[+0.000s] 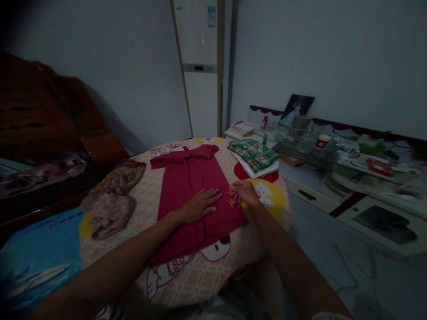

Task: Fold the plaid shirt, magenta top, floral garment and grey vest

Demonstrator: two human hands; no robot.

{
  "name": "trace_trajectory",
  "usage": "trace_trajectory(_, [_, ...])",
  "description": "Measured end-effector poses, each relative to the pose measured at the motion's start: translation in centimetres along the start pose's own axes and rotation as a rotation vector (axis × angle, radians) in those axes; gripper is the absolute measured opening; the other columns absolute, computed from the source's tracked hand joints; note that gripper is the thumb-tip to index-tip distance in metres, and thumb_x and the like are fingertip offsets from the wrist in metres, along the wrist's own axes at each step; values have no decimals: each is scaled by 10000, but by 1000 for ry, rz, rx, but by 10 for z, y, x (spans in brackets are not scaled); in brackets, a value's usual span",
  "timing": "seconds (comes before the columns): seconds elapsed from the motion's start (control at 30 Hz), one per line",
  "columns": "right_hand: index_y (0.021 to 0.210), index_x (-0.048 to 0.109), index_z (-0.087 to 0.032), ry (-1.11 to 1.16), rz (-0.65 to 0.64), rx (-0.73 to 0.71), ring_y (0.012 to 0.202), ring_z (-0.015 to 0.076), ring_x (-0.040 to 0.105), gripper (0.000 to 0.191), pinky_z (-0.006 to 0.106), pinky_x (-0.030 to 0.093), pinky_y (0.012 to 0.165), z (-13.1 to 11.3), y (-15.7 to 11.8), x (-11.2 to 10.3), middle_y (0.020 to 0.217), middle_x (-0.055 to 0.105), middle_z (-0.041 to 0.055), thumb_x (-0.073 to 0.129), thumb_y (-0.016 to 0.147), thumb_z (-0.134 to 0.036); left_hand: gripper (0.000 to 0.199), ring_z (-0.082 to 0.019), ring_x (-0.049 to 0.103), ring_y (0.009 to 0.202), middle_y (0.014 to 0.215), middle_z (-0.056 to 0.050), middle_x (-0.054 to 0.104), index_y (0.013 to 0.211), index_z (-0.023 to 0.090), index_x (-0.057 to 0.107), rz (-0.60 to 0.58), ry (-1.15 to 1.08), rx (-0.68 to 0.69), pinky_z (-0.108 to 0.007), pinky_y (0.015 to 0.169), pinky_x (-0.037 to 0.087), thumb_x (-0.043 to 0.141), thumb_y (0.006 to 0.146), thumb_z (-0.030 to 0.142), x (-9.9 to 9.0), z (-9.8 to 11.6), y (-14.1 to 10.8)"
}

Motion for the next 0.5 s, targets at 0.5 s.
trace_trajectory(0.5, [1217,606,-110,-280,-203,-70,463,92,494,627,198,351,439,3,-83,-23,526,544,-73,657,594,-158,596,-244,220,1482,1594,-125,257,1534,237,275,15,0,-4,-480,1191,164,264,1006,514,-5,2,-2])
Point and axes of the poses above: each hand's wrist, its own y-axis towards the middle knuckle, its own x-axis out of the palm, z = x × y, the point moved 4 cm from there along y, towards the middle knuckle
